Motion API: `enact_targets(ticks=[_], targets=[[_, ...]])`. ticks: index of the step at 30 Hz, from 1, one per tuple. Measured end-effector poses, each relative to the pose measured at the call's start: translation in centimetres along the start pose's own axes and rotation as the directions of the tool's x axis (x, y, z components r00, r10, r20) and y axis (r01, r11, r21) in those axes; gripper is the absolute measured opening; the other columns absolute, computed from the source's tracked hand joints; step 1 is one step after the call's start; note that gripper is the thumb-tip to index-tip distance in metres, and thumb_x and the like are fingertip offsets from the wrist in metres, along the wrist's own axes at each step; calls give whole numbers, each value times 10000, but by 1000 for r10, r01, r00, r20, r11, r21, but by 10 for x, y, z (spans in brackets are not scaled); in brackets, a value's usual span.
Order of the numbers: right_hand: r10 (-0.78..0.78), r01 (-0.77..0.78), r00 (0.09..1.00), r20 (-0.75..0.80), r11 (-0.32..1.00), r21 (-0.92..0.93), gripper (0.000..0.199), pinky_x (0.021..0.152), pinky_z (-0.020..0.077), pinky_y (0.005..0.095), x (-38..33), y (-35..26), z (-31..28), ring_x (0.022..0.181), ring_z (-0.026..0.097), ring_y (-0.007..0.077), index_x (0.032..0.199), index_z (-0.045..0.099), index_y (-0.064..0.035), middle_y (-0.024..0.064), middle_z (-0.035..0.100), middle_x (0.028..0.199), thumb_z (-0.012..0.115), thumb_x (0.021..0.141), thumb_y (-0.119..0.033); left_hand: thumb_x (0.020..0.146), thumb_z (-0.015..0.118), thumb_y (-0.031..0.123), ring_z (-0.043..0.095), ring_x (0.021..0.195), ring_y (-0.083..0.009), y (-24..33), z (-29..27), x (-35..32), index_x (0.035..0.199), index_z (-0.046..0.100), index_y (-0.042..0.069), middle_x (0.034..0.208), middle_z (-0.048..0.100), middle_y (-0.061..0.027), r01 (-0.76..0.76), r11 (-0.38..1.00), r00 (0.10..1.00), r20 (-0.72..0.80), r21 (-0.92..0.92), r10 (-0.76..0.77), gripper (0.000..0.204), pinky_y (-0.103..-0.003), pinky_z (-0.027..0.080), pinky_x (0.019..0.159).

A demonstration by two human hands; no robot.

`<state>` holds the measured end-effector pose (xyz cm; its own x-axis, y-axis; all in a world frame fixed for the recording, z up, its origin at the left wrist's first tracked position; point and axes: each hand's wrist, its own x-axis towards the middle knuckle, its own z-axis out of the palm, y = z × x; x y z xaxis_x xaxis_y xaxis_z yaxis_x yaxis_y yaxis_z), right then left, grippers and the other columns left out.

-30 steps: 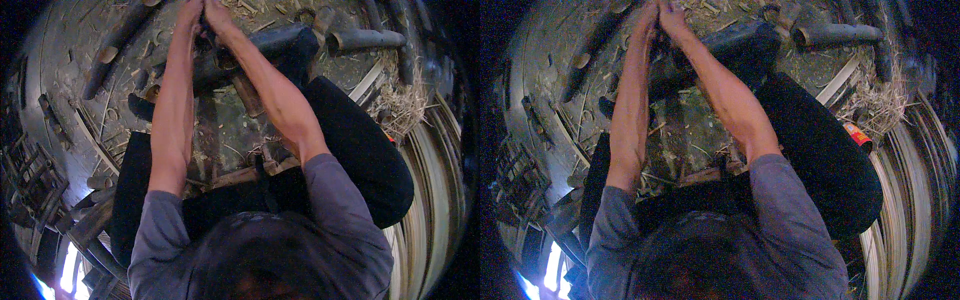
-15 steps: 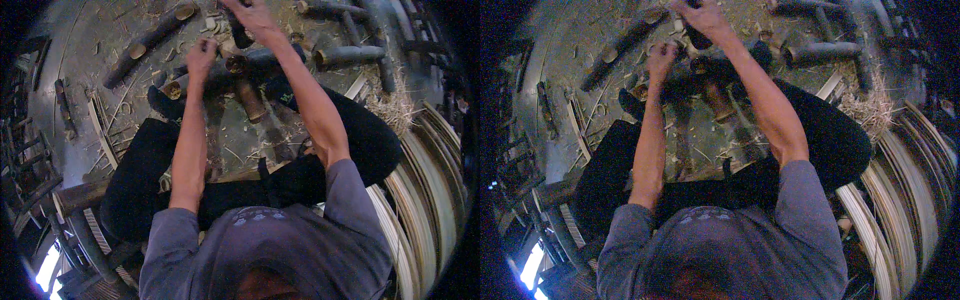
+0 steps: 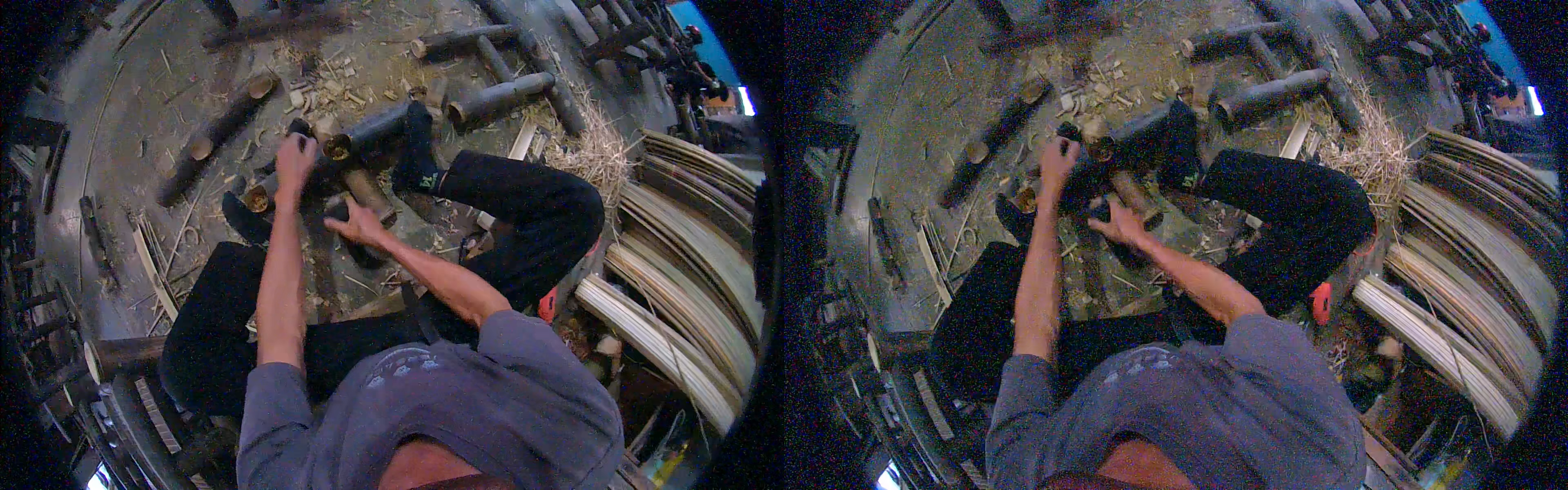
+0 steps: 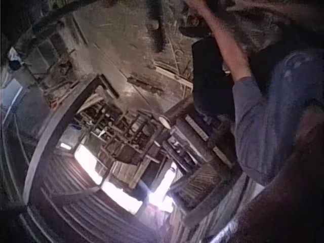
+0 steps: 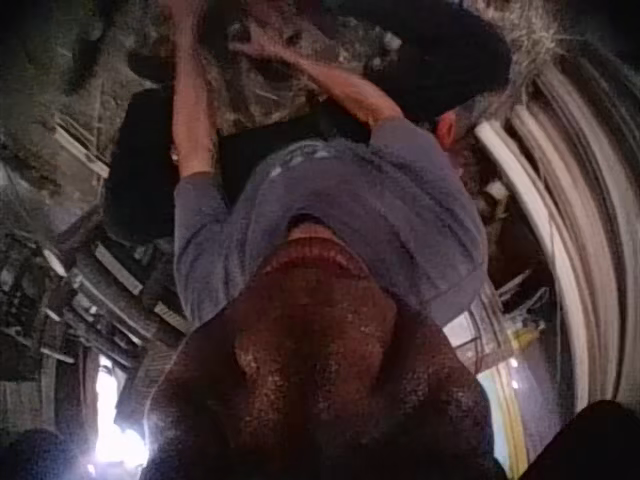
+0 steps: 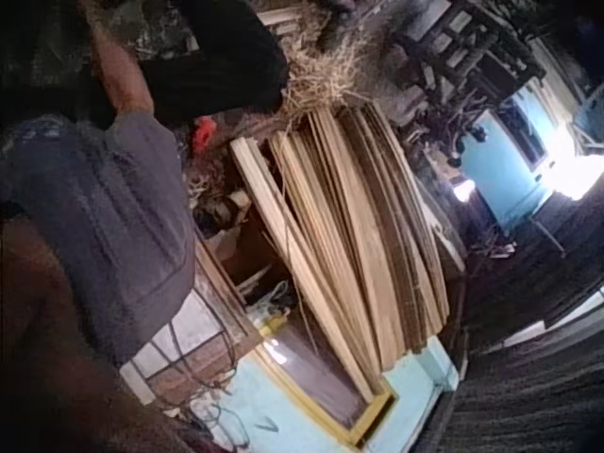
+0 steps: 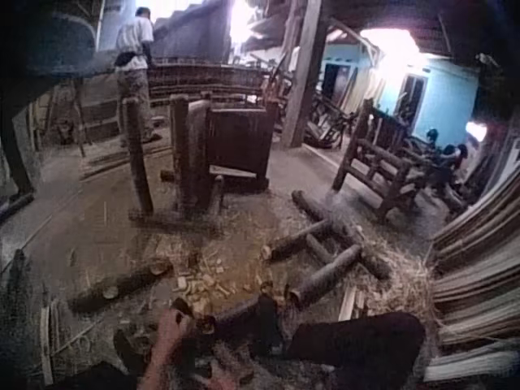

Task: The person assembles a chair frame by hand, fitting dark cylindrical pieces together to form the legs and backrest. The person repeatedly joins and adjusts the components, then lifts the assembled frame to inspect the structure.

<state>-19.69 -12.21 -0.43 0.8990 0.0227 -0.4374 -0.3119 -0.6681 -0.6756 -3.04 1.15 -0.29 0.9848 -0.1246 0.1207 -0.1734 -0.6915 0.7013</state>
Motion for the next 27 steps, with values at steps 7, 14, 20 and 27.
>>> enact_targets(ticks=[7, 14, 20, 27], targets=[[2, 38, 982, 191, 978, -204, 680, 796, 479, 538, -2, 25, 67, 898, 602, 460, 1206, 488, -37, 276, 625, 926, 621, 775, -546, 735, 690, 397, 286, 1293, -412, 8, 41, -52, 1140, 603, 171, 1410, 319, -192, -128, 881, 955, 296, 456, -14, 472, -748, 153, 972], [-217, 276, 954, 206, 902, -331, 462, 767, 494, 498, 12, 7, -8, 896, 616, 414, 1104, 603, -79, 206, 651, 954, 589, 836, -456, 754, 660, 366, 459, 1165, -317, 3, 50, -37, 850, 684, 87, 1203, 522, -143, -45, 967, 997, 71, 250, 28, 296, -728, 217, 950], [-425, 398, 905, -36, 871, -288, 369, 804, 495, 376, 36, -53, -275, 897, 639, 290, 1084, 638, -63, 150, 663, 963, 570, 886, -367, 860, 591, 322, 608, 708, -367, -10, 23, -20, 879, 639, 22, 783, 635, -204, 151, 960, 969, -157, -237, -191, 304, -412, 453, 631], [114, -117, 943, -312, 993, 9, 406, 510, 432, 267, 64, 121, -418, 584, 534, 118, 933, 578, 14, 48, 561, 695, 558, 918, -391, 874, 577, 354, 606, 749, -374, 4, 32, -14, 894, 647, 66, 813, 651, -169, 202, 978, 959, -191, -44, -207, 297, -426, 463, 639]])
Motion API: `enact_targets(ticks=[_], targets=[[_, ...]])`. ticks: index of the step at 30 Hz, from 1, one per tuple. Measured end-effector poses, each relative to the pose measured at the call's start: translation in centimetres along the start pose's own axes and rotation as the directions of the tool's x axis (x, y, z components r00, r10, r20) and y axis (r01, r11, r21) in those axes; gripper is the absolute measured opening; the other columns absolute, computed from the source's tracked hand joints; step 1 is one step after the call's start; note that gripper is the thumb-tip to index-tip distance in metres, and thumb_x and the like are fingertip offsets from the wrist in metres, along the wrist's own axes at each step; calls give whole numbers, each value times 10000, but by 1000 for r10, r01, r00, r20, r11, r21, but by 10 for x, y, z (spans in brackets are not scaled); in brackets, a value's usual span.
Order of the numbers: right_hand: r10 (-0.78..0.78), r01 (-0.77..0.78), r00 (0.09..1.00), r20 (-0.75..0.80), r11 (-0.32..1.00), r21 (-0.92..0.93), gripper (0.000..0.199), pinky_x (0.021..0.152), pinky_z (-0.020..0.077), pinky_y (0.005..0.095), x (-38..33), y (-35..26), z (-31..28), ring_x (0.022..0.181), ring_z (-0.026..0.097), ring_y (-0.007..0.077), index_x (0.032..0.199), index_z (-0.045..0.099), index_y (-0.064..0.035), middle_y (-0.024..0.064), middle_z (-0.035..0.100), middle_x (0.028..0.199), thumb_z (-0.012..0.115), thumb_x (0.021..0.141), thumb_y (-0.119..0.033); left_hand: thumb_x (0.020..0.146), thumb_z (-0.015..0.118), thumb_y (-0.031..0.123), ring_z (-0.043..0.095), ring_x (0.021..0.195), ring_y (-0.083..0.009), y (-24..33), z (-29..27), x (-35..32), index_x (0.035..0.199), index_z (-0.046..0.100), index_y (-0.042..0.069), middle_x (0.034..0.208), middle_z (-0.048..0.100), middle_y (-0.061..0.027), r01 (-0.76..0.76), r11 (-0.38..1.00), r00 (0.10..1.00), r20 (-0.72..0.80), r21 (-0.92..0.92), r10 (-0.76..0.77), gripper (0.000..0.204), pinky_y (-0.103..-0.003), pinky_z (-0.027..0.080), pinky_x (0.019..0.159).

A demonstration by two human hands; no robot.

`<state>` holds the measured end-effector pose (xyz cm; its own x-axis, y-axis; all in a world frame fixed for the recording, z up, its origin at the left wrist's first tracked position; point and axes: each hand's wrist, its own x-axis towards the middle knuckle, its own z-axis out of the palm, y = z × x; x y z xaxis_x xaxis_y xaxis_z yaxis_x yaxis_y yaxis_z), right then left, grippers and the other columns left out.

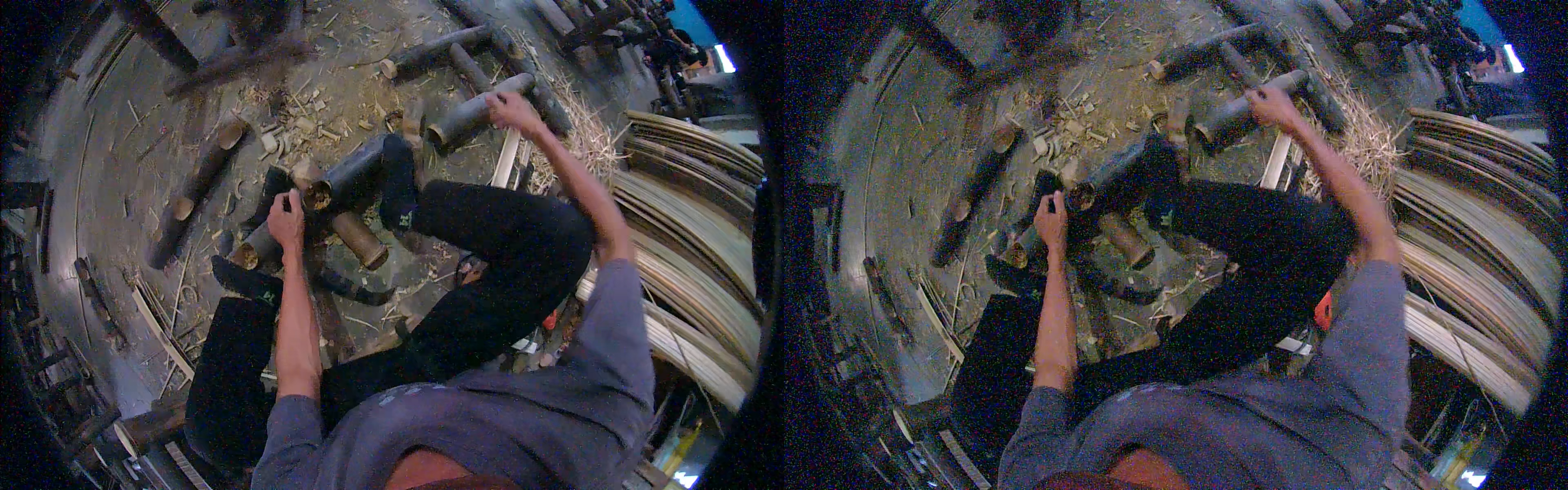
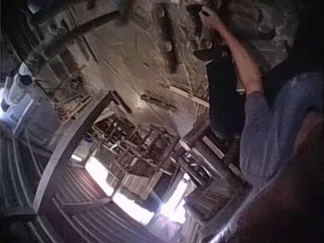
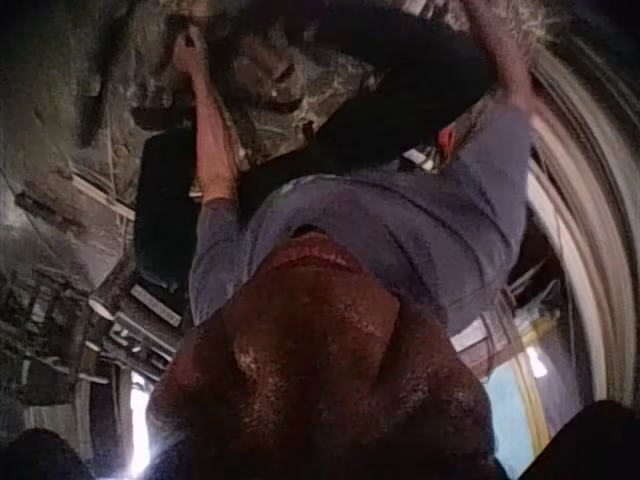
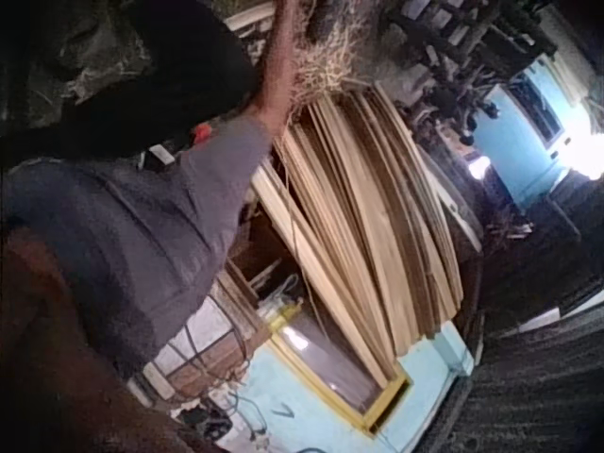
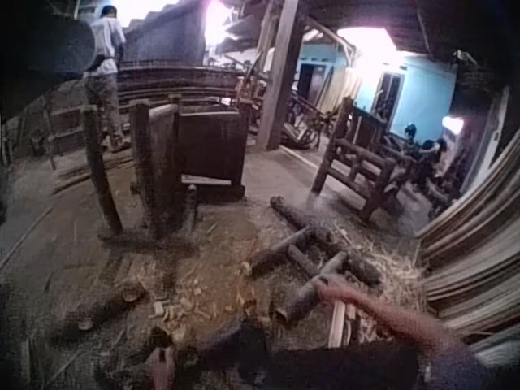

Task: The person assembles a chair frame by hand, fitting dark cylindrical pieces together to form the legs and backrest. The person repeatedly joins and adjusts the components, then lifts the assembled frame to inspect the structure.

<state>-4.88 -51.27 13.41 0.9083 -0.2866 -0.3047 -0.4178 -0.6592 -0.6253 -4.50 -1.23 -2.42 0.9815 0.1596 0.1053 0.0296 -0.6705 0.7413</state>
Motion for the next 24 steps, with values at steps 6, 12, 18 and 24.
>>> enact_targets(ticks=[6, 12, 18, 24], targets=[[517, -347, 848, -118, 710, 612, 615, 438, 425, 345, 77, 198, 147, 542, 520, 166, 957, 537, 26, 70, 548, 728, 615, 818, -568, 867, 595, 322, 607, 800, -332, -11, 12, -8, 903, 645, 101, 863, 644, -119, -56, 990, 997, -46, 126, 62, 230, -422, 466, 692], [793, -268, 580, -187, 403, 875, 782, 720, 518, 432, 111, 114, 194, 842, 617, 262, 1192, 488, 80, 143, 592, 1070, 686, 758, -540, 866, 588, 300, 594, 799, -326, -4, 6, -12, 895, 636, 90, 849, 624, -117, -72, 980, 992, -86, 184, 89, 217, -421, 458, 692], [574, -38, 819, 2, 51, 998, 672, 835, 497, 473, 97, 98, 152, 959, 600, 272, 1199, 491, -1, 131, 583, 1116, 749, 717, -393, 867, 584, 325, 592, 813, -319, -1, 10, -9, 904, 629, 102, 856, 620, -107, -57, 975, 995, -68, 215, 73, 230, -422, 455, 688], [585, 41, 811, -12, -36, 998, 575, 832, 502, 452, 57, 54, 97, 877, 605, 288, 1163, 489, -36, 114, 597, 1024, 737, 726, -316, 873, 570, 319, 589, 792, -307, 11, 8, -3, 913, 621, 66, 851, 623, -138, -12, 997, 1000, 6, 79, 12, 262, -409, 451, 710]])
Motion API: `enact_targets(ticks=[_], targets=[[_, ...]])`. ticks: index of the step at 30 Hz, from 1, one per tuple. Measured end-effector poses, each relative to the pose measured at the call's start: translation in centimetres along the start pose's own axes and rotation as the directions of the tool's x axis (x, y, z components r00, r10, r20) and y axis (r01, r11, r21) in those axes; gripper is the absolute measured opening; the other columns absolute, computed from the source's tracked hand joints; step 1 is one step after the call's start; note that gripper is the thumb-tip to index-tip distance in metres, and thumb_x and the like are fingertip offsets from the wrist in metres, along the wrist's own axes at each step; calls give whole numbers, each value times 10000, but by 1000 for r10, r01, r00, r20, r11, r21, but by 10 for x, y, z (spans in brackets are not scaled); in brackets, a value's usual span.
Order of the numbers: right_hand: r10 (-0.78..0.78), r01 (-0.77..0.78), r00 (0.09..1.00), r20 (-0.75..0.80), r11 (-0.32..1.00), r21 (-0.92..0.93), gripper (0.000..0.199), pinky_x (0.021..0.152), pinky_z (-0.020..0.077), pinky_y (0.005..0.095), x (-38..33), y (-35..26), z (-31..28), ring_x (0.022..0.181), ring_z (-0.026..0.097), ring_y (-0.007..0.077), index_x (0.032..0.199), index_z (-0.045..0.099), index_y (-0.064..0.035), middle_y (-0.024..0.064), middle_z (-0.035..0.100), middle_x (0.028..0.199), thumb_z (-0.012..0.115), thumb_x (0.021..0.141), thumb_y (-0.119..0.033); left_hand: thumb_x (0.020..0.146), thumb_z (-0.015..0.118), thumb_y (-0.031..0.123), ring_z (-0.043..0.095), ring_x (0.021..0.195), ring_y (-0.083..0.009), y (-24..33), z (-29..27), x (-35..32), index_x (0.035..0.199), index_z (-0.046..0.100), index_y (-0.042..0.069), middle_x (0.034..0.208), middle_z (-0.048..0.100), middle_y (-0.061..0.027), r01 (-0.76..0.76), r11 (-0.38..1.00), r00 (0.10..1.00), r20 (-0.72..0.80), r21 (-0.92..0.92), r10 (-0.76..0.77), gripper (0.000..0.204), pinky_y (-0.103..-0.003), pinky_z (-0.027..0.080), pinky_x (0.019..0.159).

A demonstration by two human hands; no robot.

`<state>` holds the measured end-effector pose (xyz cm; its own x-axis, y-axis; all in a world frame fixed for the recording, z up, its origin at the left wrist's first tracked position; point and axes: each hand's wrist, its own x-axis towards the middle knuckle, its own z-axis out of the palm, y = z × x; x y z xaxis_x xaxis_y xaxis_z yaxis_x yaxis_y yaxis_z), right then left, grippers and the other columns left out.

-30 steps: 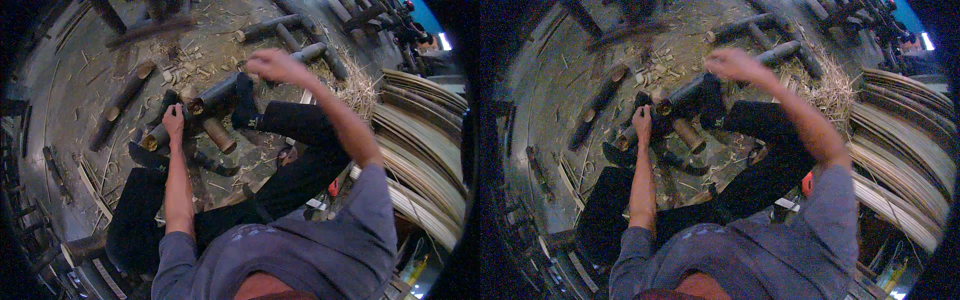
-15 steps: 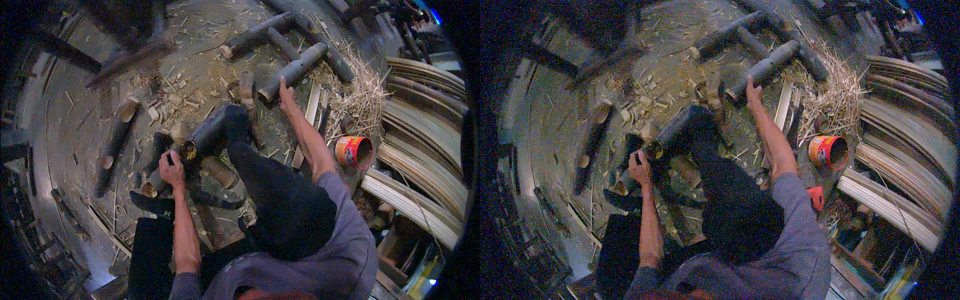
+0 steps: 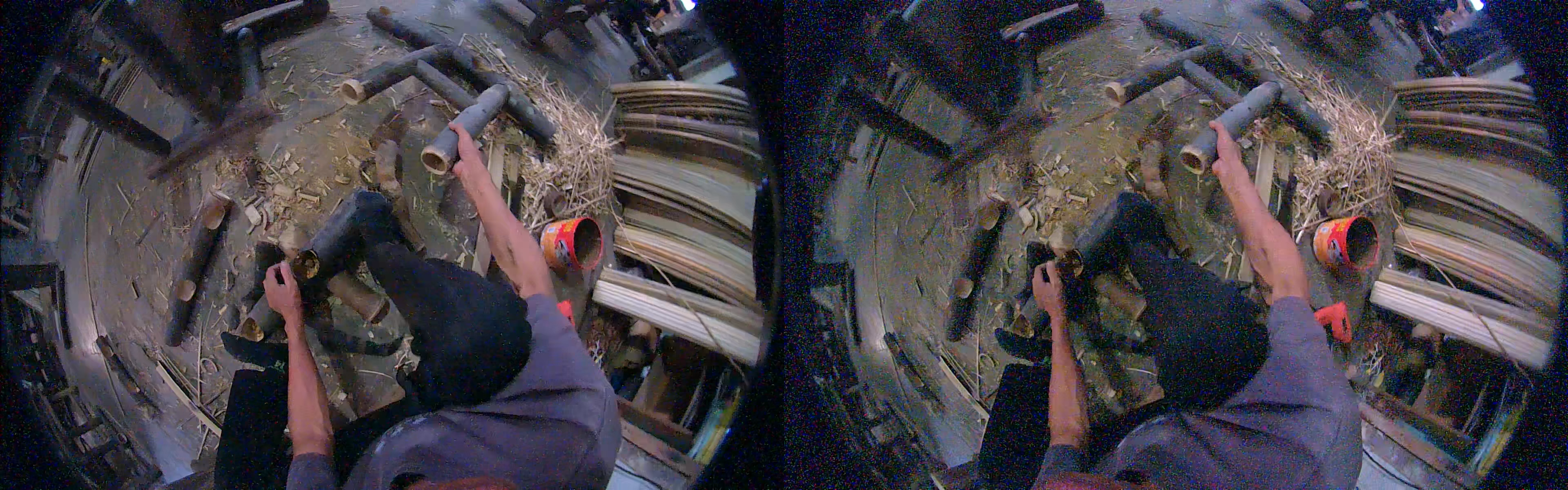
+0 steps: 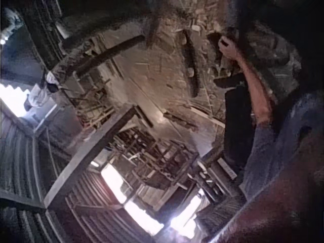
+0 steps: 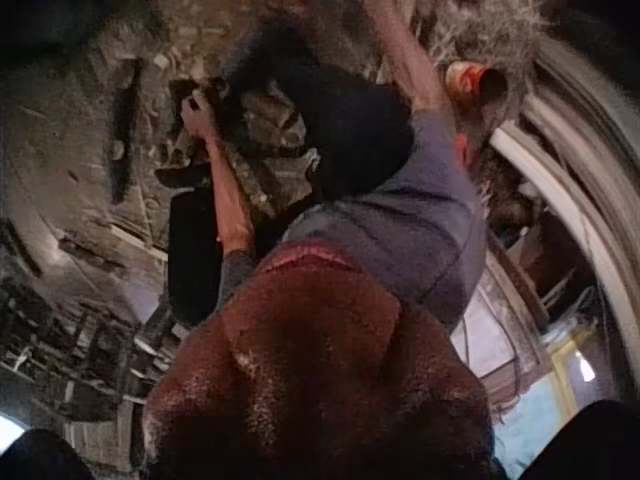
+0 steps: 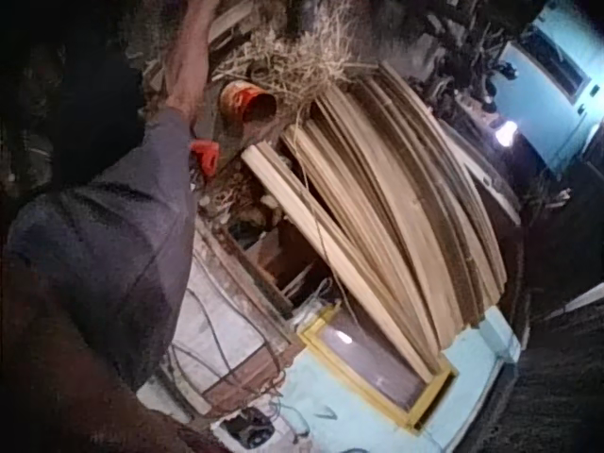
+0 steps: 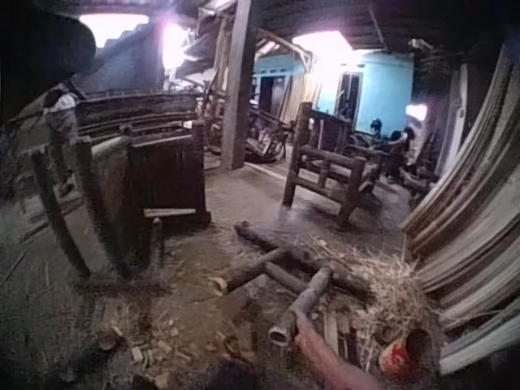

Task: The person assembles a chair frame by hand, fitting dark cylindrical pieces together to form the legs and backrest. The person repeatedly joins and adjusts the components, then lifts the assembled frame to inspect the structure.

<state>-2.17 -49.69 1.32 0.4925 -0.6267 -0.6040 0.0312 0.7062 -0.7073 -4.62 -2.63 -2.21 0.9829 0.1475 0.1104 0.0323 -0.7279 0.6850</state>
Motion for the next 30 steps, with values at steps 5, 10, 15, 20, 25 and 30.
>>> enact_targets(ticks=[5, 10, 15, 20, 25, 30], targets=[[23, -13, 989, 148, 998, -67, 571, 791, 518, 477, -87, 0, -18, 880, 608, 296, 1163, 467, -35, 128, 587, 996, 714, 751, -343, 904, 540, 317, 538, 728, -248, 60, -6, 15, 935, 615, -9, 817, 613, -141, -1, 952, 989, 140, -307, 46, 336, -352, 436, 720], [146, -139, 989, 33, 977, -163, 693, 934, 439, 438, -149, 34, -16, 1075, 553, 287, 1250, 482, -5, 135, 550, 1220, 693, 763, -452, 903, 549, 396, 594, 810, -263, 195, -8, 1, 966, 611, -11, 866, 634, -162, -18, 893, 816, 509, -451, 274, 417, -356, 456, 762], [157, -66, 935, 318, 958, -277, 688, 756, 483, 376, -149, 81, -15, 873, 603, 181, 1187, 530, -23, 110, 632, 1074, 533, 832, -612, 772, 657, 513, 630, 927, -375, 260, 8, 10, 1063, 541, 10, 929, 640, -216, -575, 814, 516, 737, -80, 437, 593, -458, 498, 769], [163, -71, 938, 305, 954, -293, 637, 808, 466, 416, -143, 67, -28, 924, 561, 155, 1203, 510, -115, 5, 579, 924, 468, 862, -652, 674, 737, 526, 629, 904, -424, 227, 34, 24, 1108, 470, 12, 942, 632, -250, -649, 760, 430, 805, -40, 410, 724, -506, 520, 743], [-111, 89, 982, 155, 986, 139, 778, 810, 485, 404, -41, 35, -49, 913, 594, 251, 1204, 540, -110, 81, 617, 1087, 432, 789, -759, 672, 736, 551, 617, 952, -385, 238, 27, 16, 1135, 486, 84, 1006, 636, -199, -580, 813, 506, 800, 39, 323, 704, -493, 505, 755], [-217, 271, 957, 192, 906, -325, 700, 840, 471, 417, -32, 42, -47, 989, 573, 268, 1308, 460, -102, 100, 603, 1101, 469, 850, -632, 643, 764, 504, 627, 810, -374, 215, 33, -6, 1069, 483, 66, 880, 612, -152, -585, 810, 598, 649, -46, 469, 672, -490, 517, 632]])
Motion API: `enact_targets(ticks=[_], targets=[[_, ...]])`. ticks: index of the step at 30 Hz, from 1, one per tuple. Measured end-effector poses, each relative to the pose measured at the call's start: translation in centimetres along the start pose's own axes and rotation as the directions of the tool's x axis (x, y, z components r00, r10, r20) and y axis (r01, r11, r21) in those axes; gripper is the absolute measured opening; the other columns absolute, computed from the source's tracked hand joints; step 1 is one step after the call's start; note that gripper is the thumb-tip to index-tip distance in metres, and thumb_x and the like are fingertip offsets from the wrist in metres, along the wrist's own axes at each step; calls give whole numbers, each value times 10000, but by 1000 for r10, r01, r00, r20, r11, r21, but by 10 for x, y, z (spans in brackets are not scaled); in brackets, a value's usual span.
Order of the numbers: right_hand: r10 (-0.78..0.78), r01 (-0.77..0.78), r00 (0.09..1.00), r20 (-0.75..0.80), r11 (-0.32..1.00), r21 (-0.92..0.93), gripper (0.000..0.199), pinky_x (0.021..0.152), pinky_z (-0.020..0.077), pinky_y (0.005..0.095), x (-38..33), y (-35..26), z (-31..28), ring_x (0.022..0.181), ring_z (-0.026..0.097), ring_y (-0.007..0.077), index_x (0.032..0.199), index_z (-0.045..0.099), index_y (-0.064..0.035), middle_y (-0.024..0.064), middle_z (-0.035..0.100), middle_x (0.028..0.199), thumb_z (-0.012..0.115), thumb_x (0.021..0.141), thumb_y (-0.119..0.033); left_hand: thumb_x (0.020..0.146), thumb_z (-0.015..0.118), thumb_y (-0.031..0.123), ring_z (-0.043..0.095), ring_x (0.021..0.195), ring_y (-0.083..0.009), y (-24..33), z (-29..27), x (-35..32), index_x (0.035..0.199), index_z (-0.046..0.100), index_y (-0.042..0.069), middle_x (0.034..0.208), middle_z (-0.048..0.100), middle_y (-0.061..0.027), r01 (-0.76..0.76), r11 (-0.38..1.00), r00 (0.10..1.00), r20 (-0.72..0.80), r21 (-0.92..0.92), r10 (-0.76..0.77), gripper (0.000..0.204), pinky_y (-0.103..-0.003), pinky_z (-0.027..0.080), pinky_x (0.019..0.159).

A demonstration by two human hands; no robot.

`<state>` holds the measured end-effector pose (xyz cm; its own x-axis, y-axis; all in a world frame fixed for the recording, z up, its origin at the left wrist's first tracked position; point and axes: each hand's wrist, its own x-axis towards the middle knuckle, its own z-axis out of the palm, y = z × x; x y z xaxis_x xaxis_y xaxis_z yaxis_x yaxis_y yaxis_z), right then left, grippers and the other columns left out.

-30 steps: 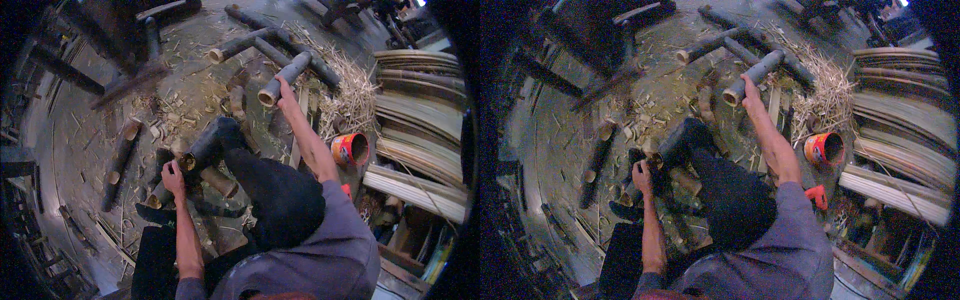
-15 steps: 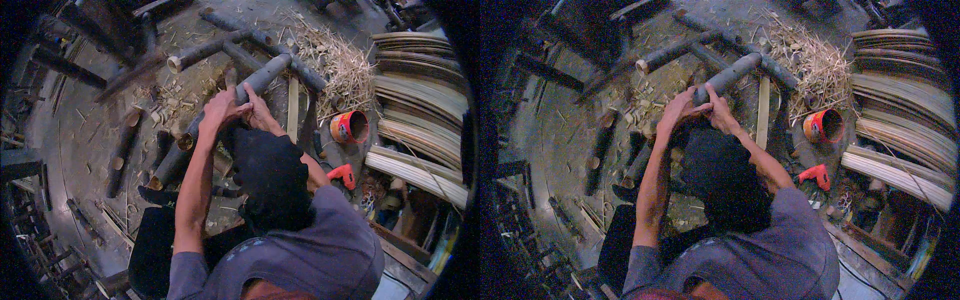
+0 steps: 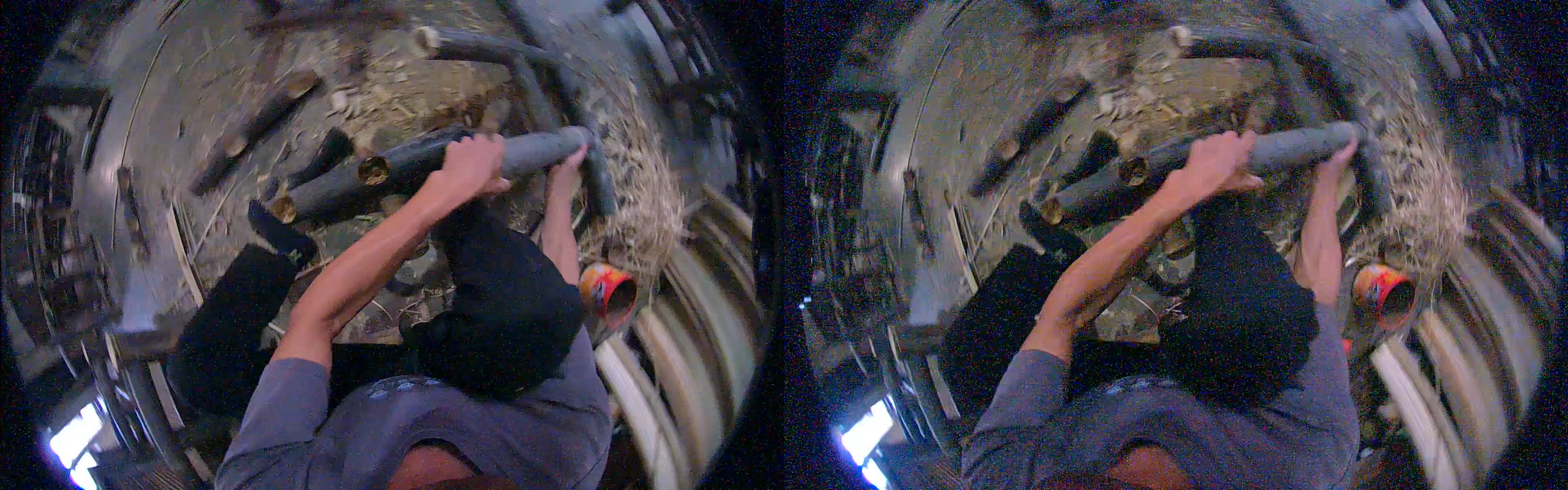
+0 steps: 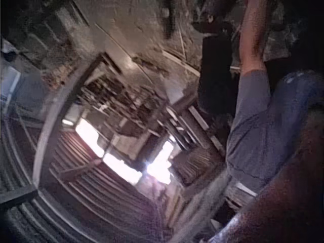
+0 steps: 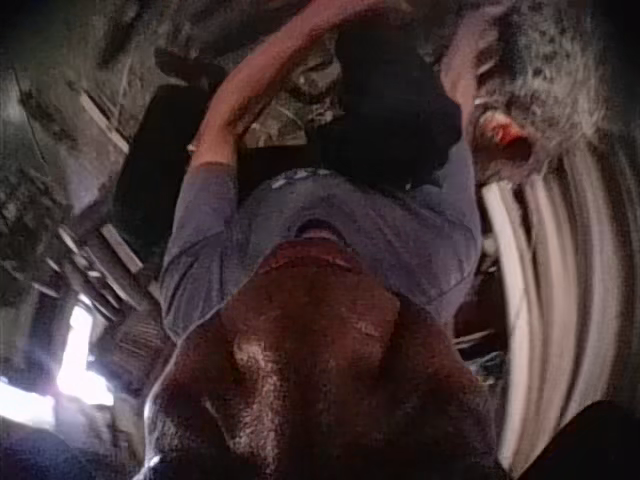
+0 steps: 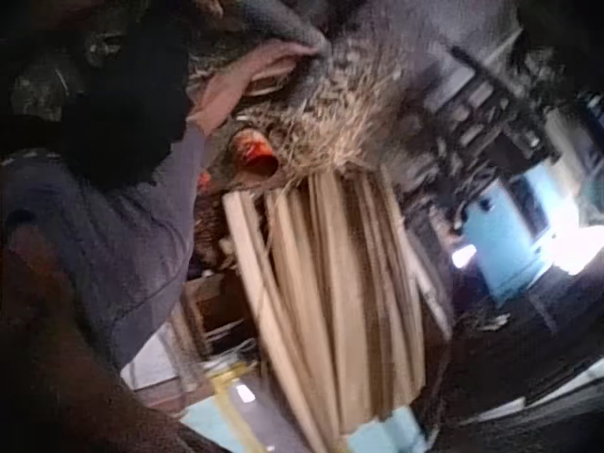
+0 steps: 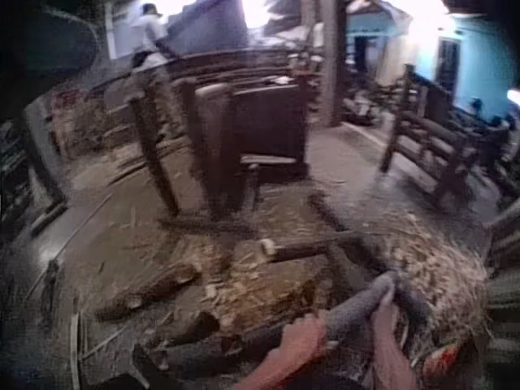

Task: The person assembles a chair frame by hand, fitting dark cylindrical pieces together to form the legs and backrest. The person repeatedly joins and adjusts the components, then lifts the assembled frame to inspect the structure.

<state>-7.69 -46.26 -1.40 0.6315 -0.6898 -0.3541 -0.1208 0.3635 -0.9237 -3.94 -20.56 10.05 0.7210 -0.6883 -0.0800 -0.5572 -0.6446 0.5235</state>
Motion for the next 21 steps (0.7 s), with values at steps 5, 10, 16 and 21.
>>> enact_targets(ticks=[5, 10, 16, 21], targets=[[-111, 93, 993, 44, 949, 301, 631, 915, 432, 452, 37, -9, -6, 1126, 494, 287, 1331, 421, -143, 107, 525, 1235, 504, 857, -550, 667, 751, 497, 609, 937, -379, -29, -4, -15, 1126, 497, 49, 980, 614, -194, -3, 993, 998, 66, -119, 11, 690, -480, 504, 783], [-178, 78, 960, 214, 911, 404, 557, 986, 391, 507, -13, -88, 60, 1130, 511, 322, 1228, 504, -105, 127, 528, 1232, 566, 835, -496, 696, 769, 451, 596, 1037, -305, -97, 9, -47, 1274, 485, 62, 1151, 603, -155, -246, 846, 965, -205, -473, 166, 753, -393, 481, 877], [-302, 139, 829, 470, 926, 351, 620, 983, 404, 507, -94, -215, 140, 1147, 523, 325, 1258, 468, -56, 159, 577, 1163, 627, 806, -449, 724, 773, 367, 504, 1174, -271, -88, -87, -79, 1352, 448, 144, 1244, 556, -148, -112, 719, 994, -64, -686, 94, 741, -393, 381, 1001], [-401, 402, 845, 354, 913, 75, 711, 898, 453, 349, -160, -228, 223, 1110, 538, 236, 1339, 407, -47, 123, 530, 1237, 696, 817, -435, 671, 807, 342, 553, 1073, -312, -63, -98, -43, 1343, 394, 56, 1131, 582, -186, -308, 947, 626, -769, -96, 126, 839, -398, 423, 945]])
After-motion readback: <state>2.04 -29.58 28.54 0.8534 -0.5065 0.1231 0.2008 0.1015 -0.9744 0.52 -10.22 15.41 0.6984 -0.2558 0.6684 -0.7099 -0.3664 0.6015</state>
